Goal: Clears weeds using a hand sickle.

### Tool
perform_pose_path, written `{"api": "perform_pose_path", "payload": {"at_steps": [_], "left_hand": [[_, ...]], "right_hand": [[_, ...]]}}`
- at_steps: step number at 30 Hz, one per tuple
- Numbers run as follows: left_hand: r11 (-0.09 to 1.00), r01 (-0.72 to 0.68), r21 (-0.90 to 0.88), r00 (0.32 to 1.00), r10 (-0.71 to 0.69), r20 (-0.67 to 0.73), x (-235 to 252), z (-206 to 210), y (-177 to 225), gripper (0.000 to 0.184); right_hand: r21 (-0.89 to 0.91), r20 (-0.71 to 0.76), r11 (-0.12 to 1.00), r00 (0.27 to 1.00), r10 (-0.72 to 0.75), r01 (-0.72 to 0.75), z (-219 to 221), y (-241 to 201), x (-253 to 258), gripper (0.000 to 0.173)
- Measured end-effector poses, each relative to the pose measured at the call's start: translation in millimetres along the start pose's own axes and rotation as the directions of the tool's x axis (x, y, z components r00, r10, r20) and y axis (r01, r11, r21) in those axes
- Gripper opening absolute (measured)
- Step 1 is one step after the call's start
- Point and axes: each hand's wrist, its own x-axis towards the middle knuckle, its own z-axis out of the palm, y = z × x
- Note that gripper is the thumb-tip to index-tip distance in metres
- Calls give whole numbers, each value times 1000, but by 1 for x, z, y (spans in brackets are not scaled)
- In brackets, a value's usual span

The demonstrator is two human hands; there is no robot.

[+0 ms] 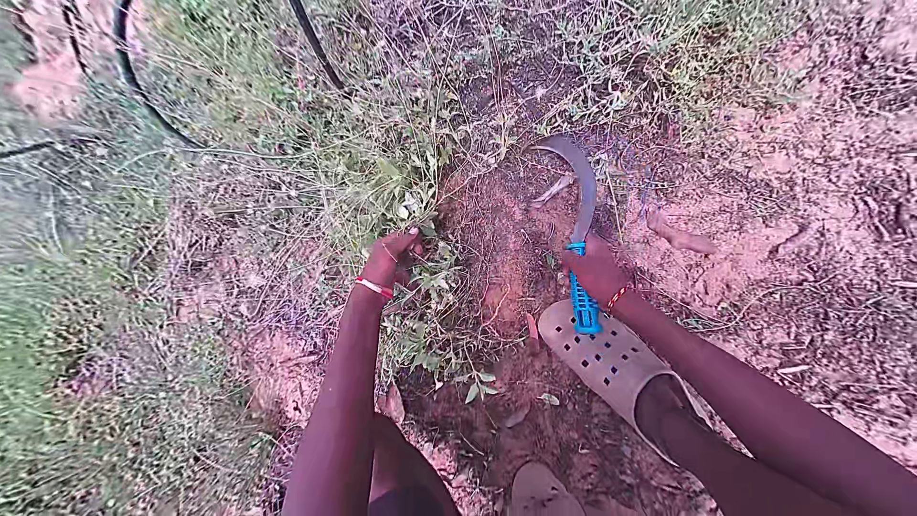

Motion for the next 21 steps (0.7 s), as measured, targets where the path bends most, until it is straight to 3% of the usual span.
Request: {"api": "perform_pose_path", "payload": {"at_steps": [3,8,11,16,19,21], "left_hand": [[999,10,-37,1000,-11,-22,-1,-4,2,34],[994,-28,-109,1000,28,4,8,-4,-10,27],[996,-15,-83,1000,15,2,8,-11,-14,25],[997,-14,-72,998,10,-57,6,-8,-4,28],[990,-37,-135,996,27,-81,9,-14,-10,27],[989,-55,-140,997,46,-65,8,-11,-17,27]], "right_hand": [[-130,15,991,1000,-11,13,-1,6,0,34],[-152,24,988,1000,2,2,-11,19,0,26],[-169,47,986,999,6,2,-16,8,4,32],[60,69,992,992,103,-107,-20,3,-69,18],[-22,120,999,992,43,-40,-30,24,-89,29],[-11,77,1000,997,26,-25,-32,27,-83,30]]}}
